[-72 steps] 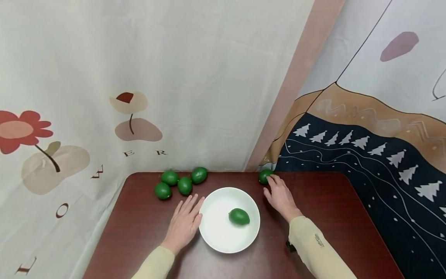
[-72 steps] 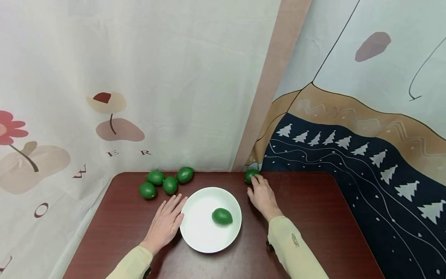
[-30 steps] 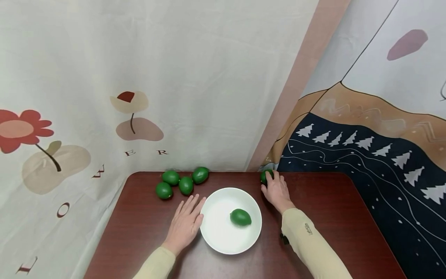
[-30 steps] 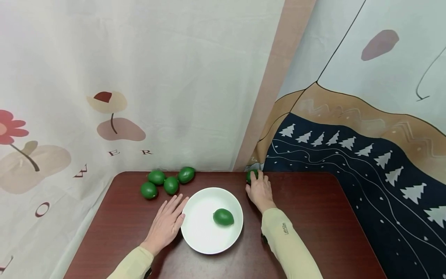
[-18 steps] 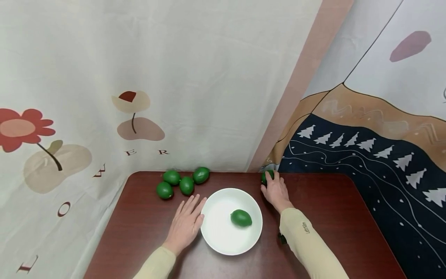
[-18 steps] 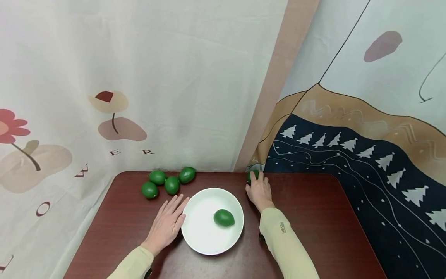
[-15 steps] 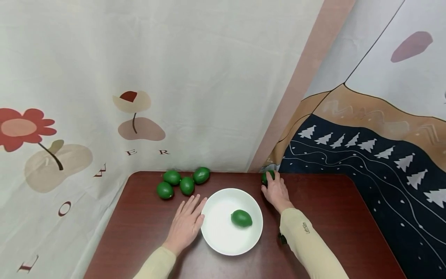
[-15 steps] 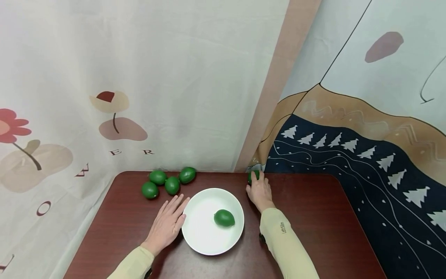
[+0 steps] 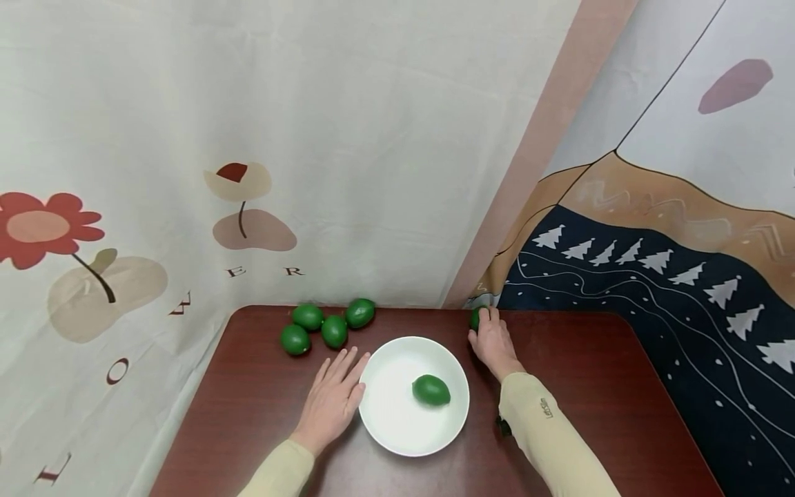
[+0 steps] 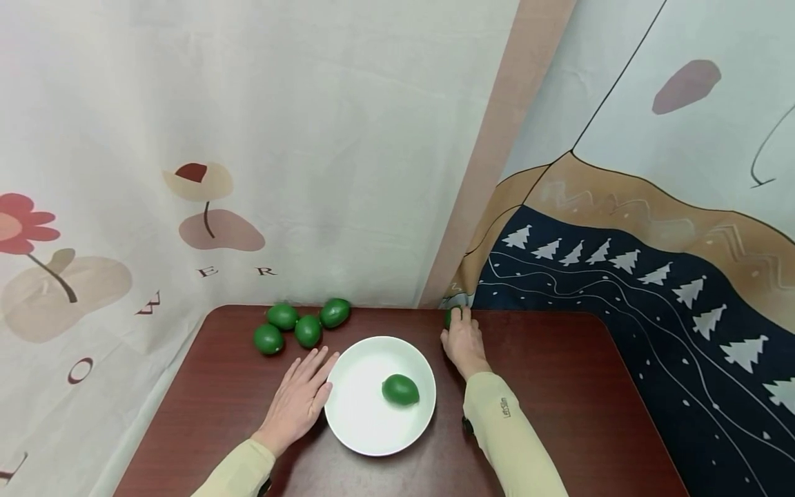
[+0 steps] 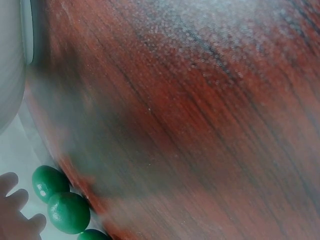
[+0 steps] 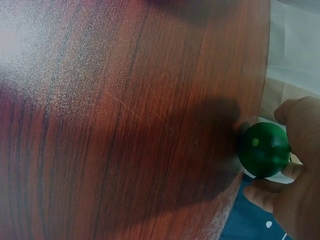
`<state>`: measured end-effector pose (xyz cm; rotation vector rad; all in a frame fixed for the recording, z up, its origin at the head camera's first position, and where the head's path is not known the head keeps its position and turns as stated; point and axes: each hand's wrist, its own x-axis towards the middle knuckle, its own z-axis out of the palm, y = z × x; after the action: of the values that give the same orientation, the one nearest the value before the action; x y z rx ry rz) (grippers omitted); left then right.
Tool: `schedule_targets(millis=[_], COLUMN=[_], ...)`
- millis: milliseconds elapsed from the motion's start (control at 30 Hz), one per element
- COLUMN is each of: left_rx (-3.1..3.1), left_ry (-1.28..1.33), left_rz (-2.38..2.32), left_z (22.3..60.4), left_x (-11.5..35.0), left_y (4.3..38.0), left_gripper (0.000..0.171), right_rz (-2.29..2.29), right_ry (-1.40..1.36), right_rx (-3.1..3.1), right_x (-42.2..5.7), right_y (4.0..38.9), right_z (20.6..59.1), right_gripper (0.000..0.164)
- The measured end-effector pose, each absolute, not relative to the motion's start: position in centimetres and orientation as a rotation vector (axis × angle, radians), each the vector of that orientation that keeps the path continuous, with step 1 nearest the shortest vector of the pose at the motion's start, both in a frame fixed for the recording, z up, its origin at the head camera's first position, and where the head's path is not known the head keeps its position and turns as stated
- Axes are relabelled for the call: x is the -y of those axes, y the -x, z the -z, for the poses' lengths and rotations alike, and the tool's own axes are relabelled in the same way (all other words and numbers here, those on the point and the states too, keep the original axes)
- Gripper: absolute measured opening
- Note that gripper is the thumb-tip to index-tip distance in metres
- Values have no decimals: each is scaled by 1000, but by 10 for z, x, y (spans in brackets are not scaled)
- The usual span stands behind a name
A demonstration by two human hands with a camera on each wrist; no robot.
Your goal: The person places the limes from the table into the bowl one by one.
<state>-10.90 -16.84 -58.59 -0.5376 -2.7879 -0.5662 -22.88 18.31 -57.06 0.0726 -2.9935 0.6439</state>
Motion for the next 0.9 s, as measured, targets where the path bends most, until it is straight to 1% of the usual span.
schedule_targets(millis=[633, 767, 900], left_rx=[2780, 2793, 2793], left_ry=[534, 527, 530], left_rz=[553, 552, 549], left_z=[583, 582, 583], left_x=[168, 168, 167], left_y=[107, 107, 108], left_gripper=[51, 51, 52], right_rz=[-594, -627, -658], right_ry=[-100, -103, -99], right_rx=[2961, 2959, 2961], right_x=[-182, -184, -188], right_y=[226, 225, 223], right_z=[573, 572, 572], right_gripper=[45, 47, 54])
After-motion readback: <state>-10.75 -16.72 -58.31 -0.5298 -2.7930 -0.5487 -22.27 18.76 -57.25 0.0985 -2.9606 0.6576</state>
